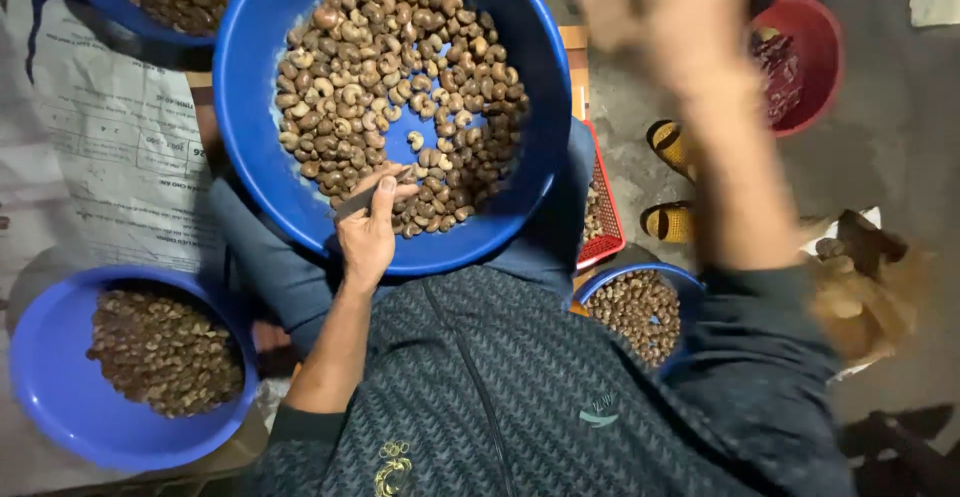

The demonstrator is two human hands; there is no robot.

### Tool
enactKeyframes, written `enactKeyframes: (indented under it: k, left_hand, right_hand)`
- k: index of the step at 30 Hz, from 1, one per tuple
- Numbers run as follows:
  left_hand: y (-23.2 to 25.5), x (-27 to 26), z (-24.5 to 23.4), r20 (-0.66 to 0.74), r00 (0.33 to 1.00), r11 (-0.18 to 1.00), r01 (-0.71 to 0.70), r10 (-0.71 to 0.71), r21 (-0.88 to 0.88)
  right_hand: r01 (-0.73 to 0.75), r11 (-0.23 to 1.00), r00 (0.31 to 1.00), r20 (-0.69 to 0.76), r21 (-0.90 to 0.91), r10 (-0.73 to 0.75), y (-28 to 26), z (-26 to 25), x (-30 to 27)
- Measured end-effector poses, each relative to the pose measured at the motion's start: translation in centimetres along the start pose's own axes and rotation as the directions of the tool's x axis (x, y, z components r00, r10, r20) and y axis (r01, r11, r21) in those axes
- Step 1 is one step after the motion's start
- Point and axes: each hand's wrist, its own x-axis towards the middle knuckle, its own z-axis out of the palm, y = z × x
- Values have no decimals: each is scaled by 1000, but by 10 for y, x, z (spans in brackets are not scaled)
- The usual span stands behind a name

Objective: A person uses a small knife to peel individual nuts from a large bowl and sorts them into smaller containers.

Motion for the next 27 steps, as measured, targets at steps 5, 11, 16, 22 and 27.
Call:
enactKeyframes:
  k: [5,11,16,22,27]
  left_hand:
    - [8,-2,-2,-32,997,998,-64,64,14]
    - [-11,2,-3,-69,977,980,-200,200,-4]
    - [-8,3,-6,-66,979,981,-193,191,-19]
    - [-7,3,-8,-37,985,985,-168,167,-33]
    - [-8,3,-8,-18,988,987,-156,156,-46]
  right_hand:
    - [65,981,958,265,180,-112,-83,180,-28]
    - [182,983,975,126,26,-184,-121,286,-88]
    - [210,978,974,91,-21,-207,-124,294,-106]
    - [124,990,981,160,-70,-111,-116,305,-115]
    - [67,993,972,230,-95,-43,-123,308,-121]
